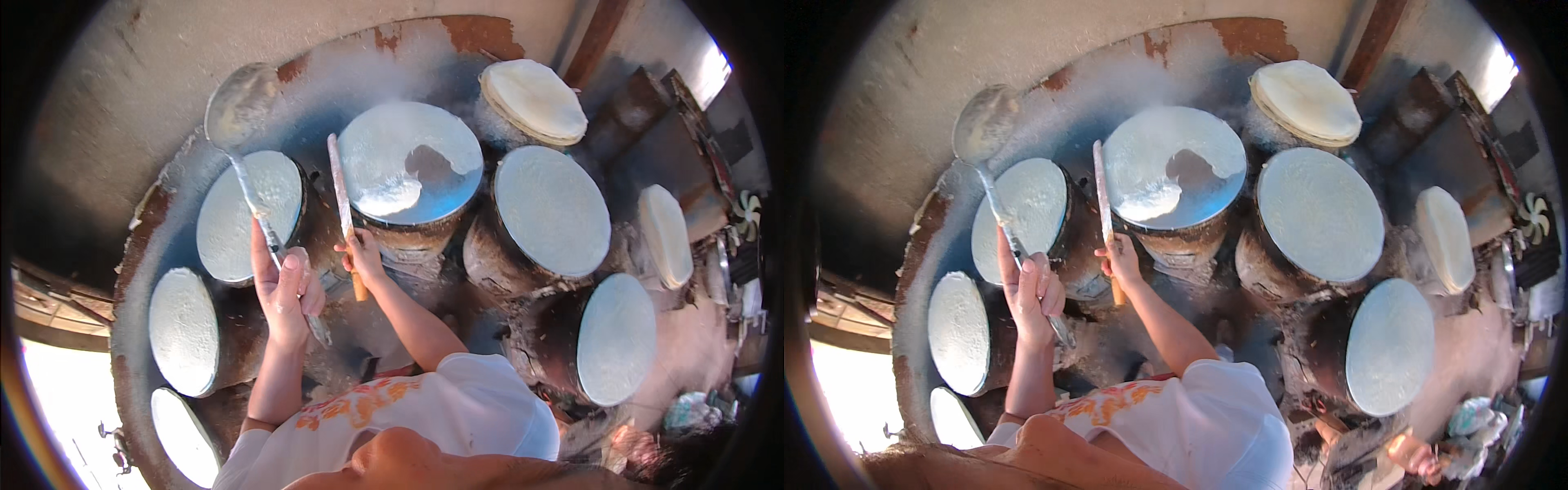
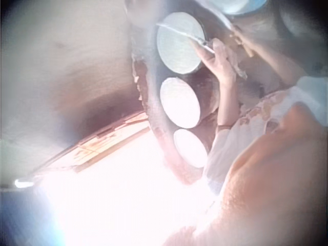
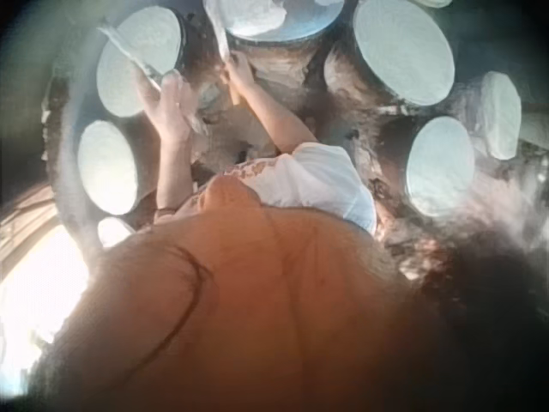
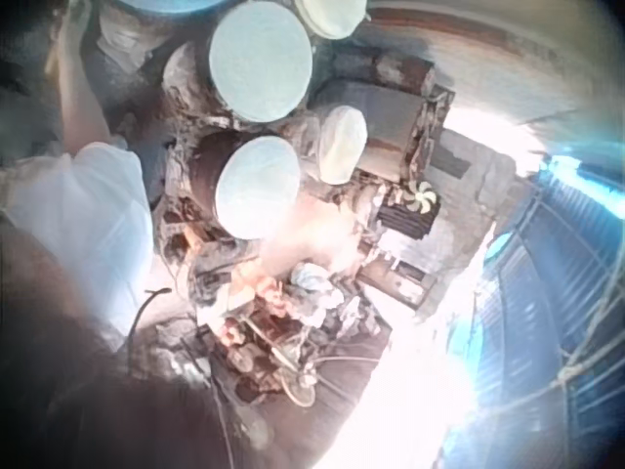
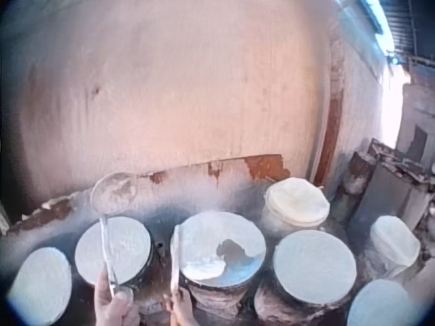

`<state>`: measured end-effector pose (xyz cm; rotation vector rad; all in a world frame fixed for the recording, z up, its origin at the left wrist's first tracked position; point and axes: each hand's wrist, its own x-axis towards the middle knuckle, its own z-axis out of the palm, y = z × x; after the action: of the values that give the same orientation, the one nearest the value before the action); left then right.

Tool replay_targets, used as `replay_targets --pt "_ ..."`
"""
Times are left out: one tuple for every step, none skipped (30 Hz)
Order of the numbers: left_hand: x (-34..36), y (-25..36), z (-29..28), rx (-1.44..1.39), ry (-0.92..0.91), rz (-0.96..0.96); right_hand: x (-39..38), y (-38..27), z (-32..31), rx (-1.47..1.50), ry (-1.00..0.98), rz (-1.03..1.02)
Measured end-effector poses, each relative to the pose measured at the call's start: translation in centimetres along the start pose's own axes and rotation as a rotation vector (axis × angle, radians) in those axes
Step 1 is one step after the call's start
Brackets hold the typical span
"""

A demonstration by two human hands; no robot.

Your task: The person uses a ladle to pour batter onto several heated circular plates and uses a scraper to spread it into thin circles. They then use a wooden stick and their hands to peel the cooked sheets from the plates and stack them on nearby platforms.

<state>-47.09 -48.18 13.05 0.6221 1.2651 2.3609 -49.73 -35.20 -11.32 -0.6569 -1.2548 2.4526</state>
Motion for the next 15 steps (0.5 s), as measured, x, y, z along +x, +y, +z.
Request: replay_targets --pt "0.3 0.3 -0.7 0.031 -0.002 0.006 -0.9 1.0 -0.2 0.082 0.08 -0.009" --pt "0.4 1.4 -1.4 0.107 -0.001 -0.02 -2.6 0.3 0.1 0.138 0.161 0.06" --pt "0.5 2.0 -1.9 0.16 0.041 -0.02 -4.0 1.5 -0.7 0.212 0.156 0.027" --pt "-0.5 2.5 -2.9 0.159 0.023 -0.047 -5.7 2.8 -1.6 0.287 0.153 -0.008" --pt "1.6 3.6 -2.5 0.149 0.004 -0.006 -5.6 -0.4 -0.8 0.264 0.229 -0.015" --pt "1.4 4.0 -3.1 0.152 -0.001 0.009 -7.7 -0.9 -0.4 0.254 0.317 0.006" --pt "1.2 3.7 -4.0 0.134 -0.006 0.014 -8.6 -0.4 -1.2 0.248 0.33 -0.018" --pt "1.0 3.8 -4.7 0.127 -0.035 0.014 -9.3 -0.5 -1.6 0.257 0.342 -0.044" --pt "0.6 3.6 -5.5 0.131 -0.055 0.01 -9.6 -1.0 -2.4 0.268 0.359 -0.049" --pt "0.2 3.5 -5.9 0.134 -0.074 0.006 -9.7 -1.5 -2.9 0.278 0.376 -0.053" --pt "-0.3 3.5 -5.2 0.173 -0.022 -0.011 -10.2 -2.4 -3.6 0.257 0.426 -0.082" --pt "-0.8 3.3 -5.8 0.171 -0.055 0.002 -10.3 -3.6 -3.9 0.272 0.438 -0.109" --pt "-0.8 3.4 -5.5 0.207 -0.025 -0.01 -9.2 -4.8 -4.8 0.235 0.476 -0.168" --pt "-1.0 3.3 -5.2 0.24 0.002 -0.025 -8.6 -5.2 -5.7 0.19 0.522 -0.225" --pt "-0.8 3.7 -6.3 0.19 -0.041 -0.036 -7.6 -5.6 -5.1 0.176 0.586 -0.229"
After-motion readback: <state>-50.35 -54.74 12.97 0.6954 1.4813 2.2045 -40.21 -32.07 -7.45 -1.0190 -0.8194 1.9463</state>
